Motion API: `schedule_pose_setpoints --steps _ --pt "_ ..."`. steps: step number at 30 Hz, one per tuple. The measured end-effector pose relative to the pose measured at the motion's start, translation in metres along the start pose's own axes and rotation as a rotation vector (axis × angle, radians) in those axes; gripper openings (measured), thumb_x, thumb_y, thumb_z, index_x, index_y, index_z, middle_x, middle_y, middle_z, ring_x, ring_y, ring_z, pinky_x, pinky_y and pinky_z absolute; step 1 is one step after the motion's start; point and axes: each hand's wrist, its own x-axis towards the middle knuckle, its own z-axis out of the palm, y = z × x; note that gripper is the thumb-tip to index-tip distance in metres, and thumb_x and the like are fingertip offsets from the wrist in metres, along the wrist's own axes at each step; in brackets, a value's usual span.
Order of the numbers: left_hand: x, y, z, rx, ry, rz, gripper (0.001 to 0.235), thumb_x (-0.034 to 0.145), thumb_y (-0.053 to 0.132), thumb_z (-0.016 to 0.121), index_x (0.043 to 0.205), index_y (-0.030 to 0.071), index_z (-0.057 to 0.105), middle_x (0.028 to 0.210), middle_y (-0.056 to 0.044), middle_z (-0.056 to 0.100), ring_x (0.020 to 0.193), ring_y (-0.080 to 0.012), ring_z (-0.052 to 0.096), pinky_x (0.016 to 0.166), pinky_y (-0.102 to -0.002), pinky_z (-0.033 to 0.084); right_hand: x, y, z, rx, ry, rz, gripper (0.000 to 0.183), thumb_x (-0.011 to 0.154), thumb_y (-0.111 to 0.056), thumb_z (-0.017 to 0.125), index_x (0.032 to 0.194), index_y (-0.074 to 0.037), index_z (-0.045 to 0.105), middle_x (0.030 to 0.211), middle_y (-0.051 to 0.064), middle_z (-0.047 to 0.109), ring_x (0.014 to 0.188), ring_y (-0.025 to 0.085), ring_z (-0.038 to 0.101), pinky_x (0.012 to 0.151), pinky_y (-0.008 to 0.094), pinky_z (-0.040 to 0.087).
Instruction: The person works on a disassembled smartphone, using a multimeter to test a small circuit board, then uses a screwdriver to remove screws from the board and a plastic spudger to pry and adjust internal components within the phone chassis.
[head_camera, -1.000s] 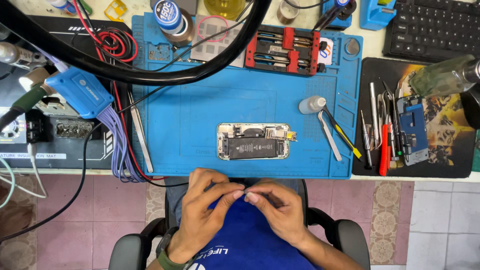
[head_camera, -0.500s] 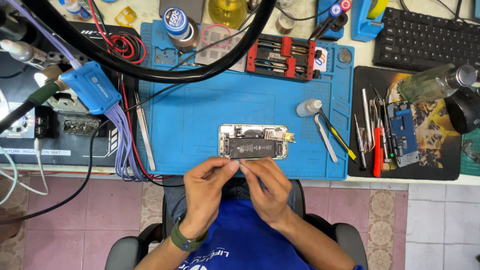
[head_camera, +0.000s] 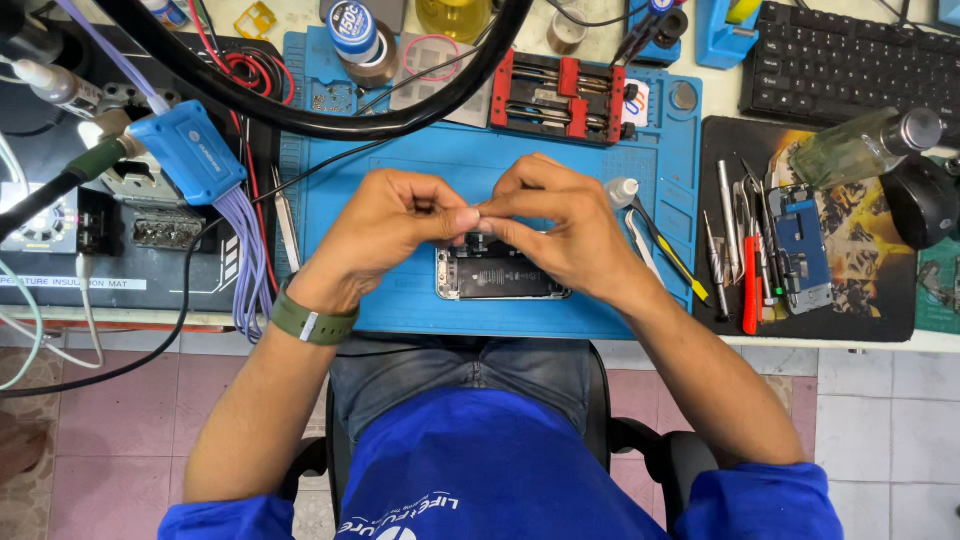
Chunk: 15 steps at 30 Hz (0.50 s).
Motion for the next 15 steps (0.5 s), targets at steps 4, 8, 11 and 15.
schedule_pose_setpoints --steps 4,8,11,15 --pt "0.011 0.0 0.016 0.148 0.242 0.141 0.017 0.089 0.017 0.078 0.091 0.001 0.077 0.079 -0.001 0.075 0.069 -0.0051 0.068 0.06 -0.021 0.056 0.017 0.006 0.001 -0.264 0.066 -0.085 0.015 0.086 -0.005 0.078 0.099 -0.001 0.074 0.092 0.011 0.062 0.09 0.029 0.061 0.077 0.038 0.049" --pt "0.012 0.0 0.021 0.403 0.448 0.292 0.011 0.091 0.011 0.077 0.094 0.0 0.077 0.082 -0.007 0.074 0.071 -0.0168 0.067 0.064 -0.029 0.054 0.022 0.001 0.006 -0.417 0.026 -0.087 0.015 0.09 -0.006 0.075 0.104 -0.002 0.074 0.096 0.012 0.063 0.093 0.032 0.063 0.08 0.041 0.051" --pt "0.006 0.001 0.014 0.836 0.553 0.51 0.006 0.089 0.004 0.076 0.093 0.0 0.077 0.084 -0.014 0.072 0.078 -0.0304 0.067 0.074 -0.04 0.051 0.011 -0.009 -0.003 -0.394 0.011 0.032 0.018 0.094 -0.006 0.071 0.112 -0.001 0.073 0.103 0.011 0.066 0.095 0.032 0.067 0.081 0.041 0.054" --pt "0.004 -0.003 0.009 1.008 0.502 0.524 0.009 0.081 0.0 0.075 0.09 -0.001 0.073 0.081 -0.017 0.069 0.087 -0.0374 0.064 0.08 -0.047 0.05 -0.034 -0.023 -0.026 -0.363 -0.011 0.229 0.019 0.099 -0.011 0.069 0.116 -0.003 0.073 0.11 0.009 0.068 0.094 0.033 0.071 0.08 0.04 0.057"
